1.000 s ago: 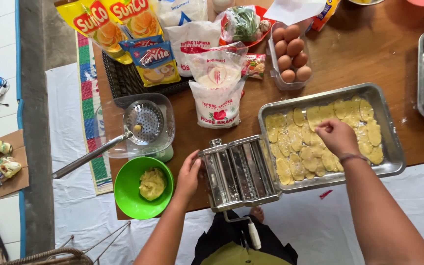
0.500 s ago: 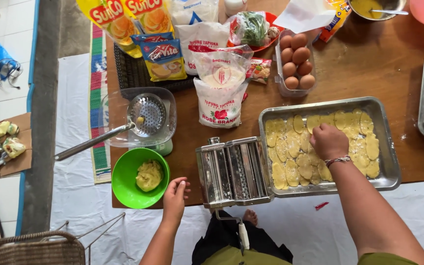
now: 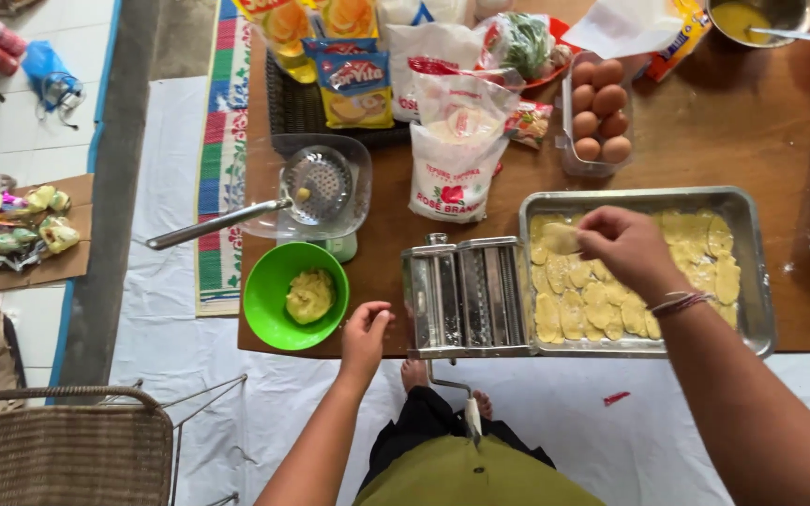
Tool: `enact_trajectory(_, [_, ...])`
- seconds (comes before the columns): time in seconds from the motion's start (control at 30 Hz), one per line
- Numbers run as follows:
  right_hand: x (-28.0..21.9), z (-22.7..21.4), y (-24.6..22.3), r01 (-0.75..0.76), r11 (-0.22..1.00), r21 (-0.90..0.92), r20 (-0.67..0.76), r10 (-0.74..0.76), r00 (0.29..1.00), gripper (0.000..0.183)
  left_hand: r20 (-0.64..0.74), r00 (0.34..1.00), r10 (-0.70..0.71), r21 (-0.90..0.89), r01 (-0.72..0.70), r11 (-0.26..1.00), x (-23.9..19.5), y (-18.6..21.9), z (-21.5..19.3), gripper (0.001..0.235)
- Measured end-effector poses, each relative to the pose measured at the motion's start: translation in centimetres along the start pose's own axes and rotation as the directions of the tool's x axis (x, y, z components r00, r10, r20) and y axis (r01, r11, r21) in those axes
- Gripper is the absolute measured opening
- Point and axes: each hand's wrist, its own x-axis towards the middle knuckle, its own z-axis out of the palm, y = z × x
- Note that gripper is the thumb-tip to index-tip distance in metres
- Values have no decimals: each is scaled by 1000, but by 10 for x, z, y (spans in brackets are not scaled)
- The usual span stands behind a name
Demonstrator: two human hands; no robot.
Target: The person uses a manual pasta machine to flatten small pieces of dough into thin sheets. They feed the dough through the rollers, then dust the flattened sheets with flour from a bag before placing them onto a metal tray. The process is repeated for multiple pieces of dough.
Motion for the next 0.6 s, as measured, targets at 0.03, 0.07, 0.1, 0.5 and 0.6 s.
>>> enact_trajectory(0.03, [-5,17,-17,8,1000,0,6,-8,1000,18,-8,1000,3,-3,-3,1000,7,-4,2,17])
enact_trajectory(0.07, [-11,33,-34,-35,995,90,61,30,998,18,45,998,-37,-43,39,998,15,-8,5,27])
enact_trajectory(0.1, [-20,50,-48,-93,980,177,119,72,990,17,105,991,-82,-77,90,993,20,-14,7,40])
enact_trajectory(0.5, [-42,162,-48,-246,968,41,329,220,918,9,445,847,-290,-340,460,820,26,-14,31,57])
enact_trajectory(0.6, [-46,162,-50,-277,961,-4,299,265,917,11,469,840,-273,-364,465,807,39,-34,39,57])
